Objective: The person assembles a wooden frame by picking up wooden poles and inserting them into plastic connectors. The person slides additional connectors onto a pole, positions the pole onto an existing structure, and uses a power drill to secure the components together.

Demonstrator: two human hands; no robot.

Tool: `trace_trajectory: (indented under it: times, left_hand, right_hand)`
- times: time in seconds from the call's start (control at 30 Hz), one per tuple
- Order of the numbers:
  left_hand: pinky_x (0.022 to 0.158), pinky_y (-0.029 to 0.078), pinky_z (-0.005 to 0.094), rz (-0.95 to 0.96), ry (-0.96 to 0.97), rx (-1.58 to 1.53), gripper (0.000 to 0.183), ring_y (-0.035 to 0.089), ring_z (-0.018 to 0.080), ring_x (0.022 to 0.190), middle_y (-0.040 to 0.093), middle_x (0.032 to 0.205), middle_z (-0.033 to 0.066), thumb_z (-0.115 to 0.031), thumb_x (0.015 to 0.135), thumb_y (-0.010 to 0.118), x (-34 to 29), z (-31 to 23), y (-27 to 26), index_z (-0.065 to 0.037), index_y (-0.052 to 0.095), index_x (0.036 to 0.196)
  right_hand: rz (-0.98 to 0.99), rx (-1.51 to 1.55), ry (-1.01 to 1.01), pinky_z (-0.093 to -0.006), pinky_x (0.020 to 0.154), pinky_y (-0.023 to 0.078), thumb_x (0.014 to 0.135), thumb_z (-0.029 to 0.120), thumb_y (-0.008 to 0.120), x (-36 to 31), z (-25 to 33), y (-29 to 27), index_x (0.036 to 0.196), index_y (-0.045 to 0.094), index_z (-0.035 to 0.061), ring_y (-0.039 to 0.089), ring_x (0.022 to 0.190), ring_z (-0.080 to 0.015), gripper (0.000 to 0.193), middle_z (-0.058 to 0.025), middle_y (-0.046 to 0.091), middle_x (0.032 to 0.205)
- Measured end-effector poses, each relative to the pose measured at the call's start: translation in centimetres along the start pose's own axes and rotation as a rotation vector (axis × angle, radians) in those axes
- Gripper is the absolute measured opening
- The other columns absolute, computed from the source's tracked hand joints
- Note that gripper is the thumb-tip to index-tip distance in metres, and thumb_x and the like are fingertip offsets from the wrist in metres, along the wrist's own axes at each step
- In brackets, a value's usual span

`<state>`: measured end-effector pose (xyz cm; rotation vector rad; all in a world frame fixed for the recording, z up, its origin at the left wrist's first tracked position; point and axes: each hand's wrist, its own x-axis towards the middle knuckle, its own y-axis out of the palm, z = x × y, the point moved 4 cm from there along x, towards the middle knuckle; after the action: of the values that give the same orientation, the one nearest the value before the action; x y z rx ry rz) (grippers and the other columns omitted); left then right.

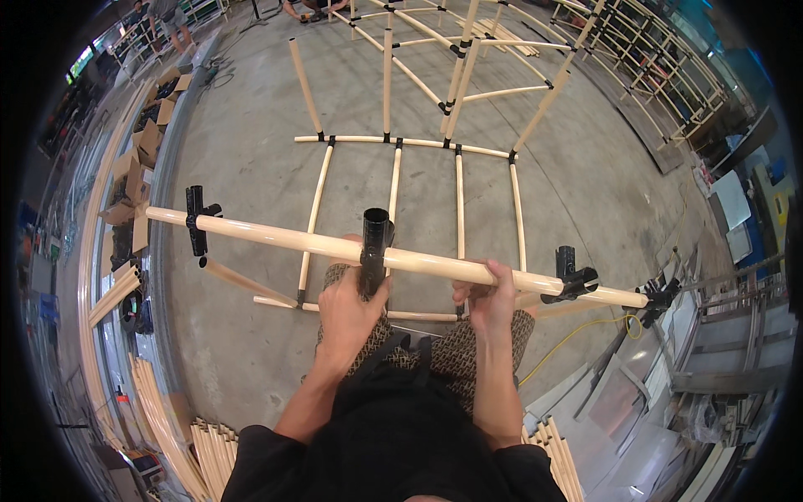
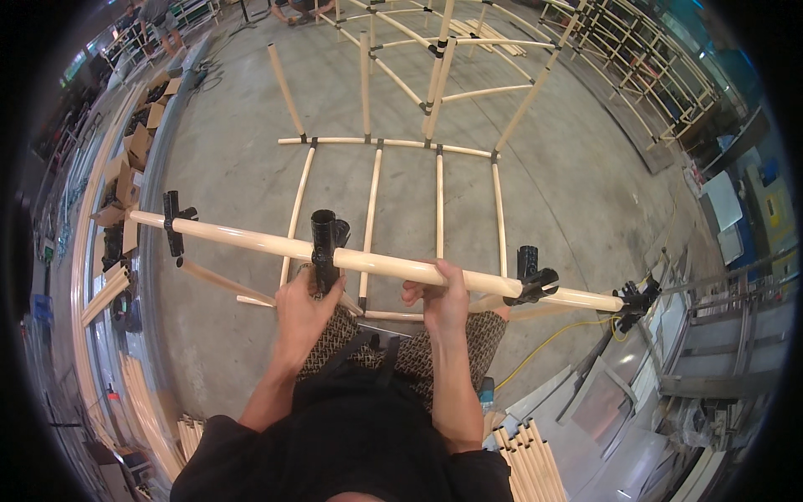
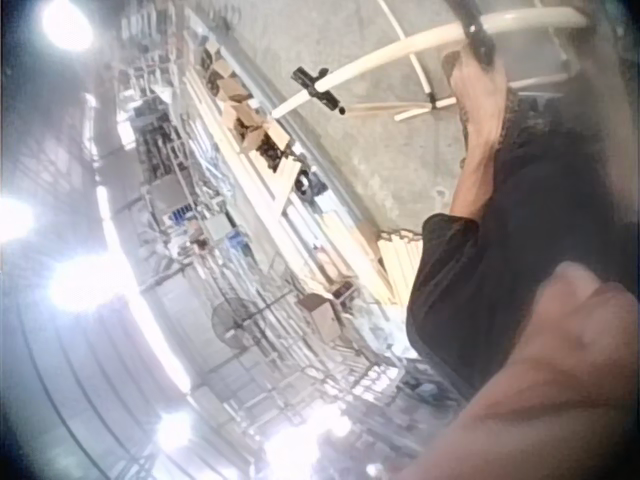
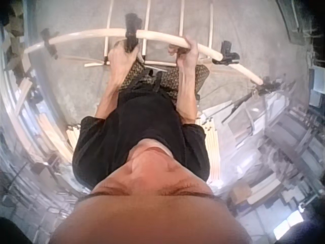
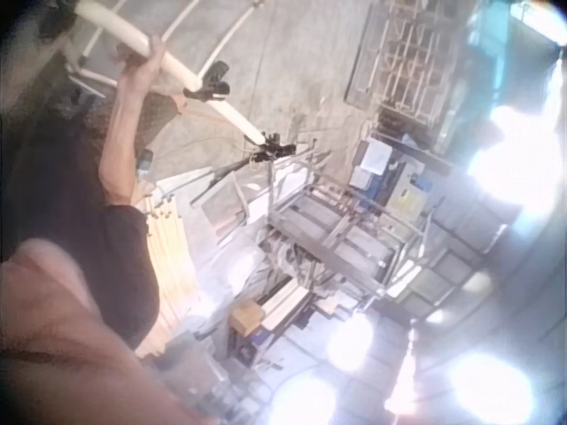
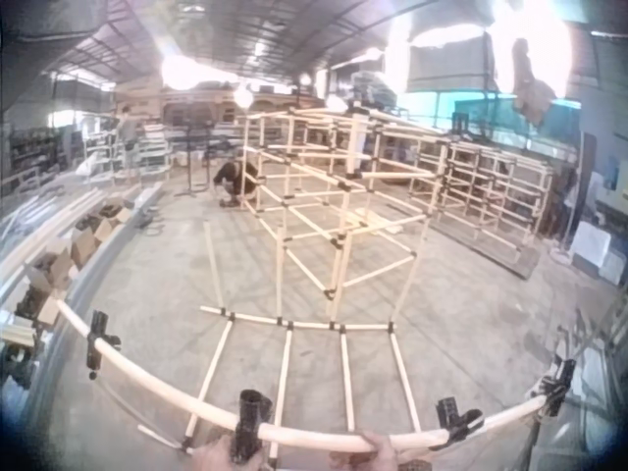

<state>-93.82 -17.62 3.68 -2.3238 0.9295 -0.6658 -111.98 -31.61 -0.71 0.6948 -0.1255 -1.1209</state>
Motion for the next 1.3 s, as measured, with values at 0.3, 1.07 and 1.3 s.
trace_trajectory:
  times: [0.3, 1.07, 1.3]
  left_hand:
    - [0.071, 0.054, 0.0408, -0.035, 0.02, -0.111, 0.036, 0.071, 0.0357, 0.082, 0.071, 0.087, 0.0222, -0.017, 0.086, 0.074, -1.3, 1.6, 1.3, 0.005, 0.063, 0.112]
    - [0.093, 0.043, 0.0323, 0.219, -0.078, -0.562, 0.04, 0.055, 0.0176, 0.104, 0.056, 0.114, 0.0122, -0.011, 0.096, 0.061, -0.1, 6.2, 5.6, 0.006, 0.046, 0.129]
    - [0.102, 0.039, 0.0391, 0.098, 0.074, -0.525, 0.042, 0.051, 0.0256, 0.114, 0.052, 0.123, 0.0175, -0.011, 0.097, 0.059, 0.0, 8.7, 7.1, 0.007, 0.043, 0.13]
  right_hand:
    - [0.062, 0.058, 0.042, -0.0366, 0.053, 0.053, 0.092, 0.033, 0.05, 0.8, -0.2, -0.6, 0.095, 0.066, -0.0064, 0.065, 0.057, -0.0266, 0.042, -0.019, 0.067, 0.071]
    - [0.235, 0.12, -0.008, -0.0319, 0.048, 0.055, 0.091, 0.024, 0.054, 0.6, 0.0, -1.0, 0.093, 0.066, -0.0069, 0.066, 0.054, -0.0234, 0.033, -0.0181, 0.067, 0.073]
    - [0.291, 0.156, -0.06, -0.0325, 0.043, 0.054, 0.093, 0.021, 0.056, 0.6, 0.1, -0.5, 0.09, 0.064, -0.0055, 0.065, 0.051, -0.0236, 0.028, -0.018, 0.065, 0.07]
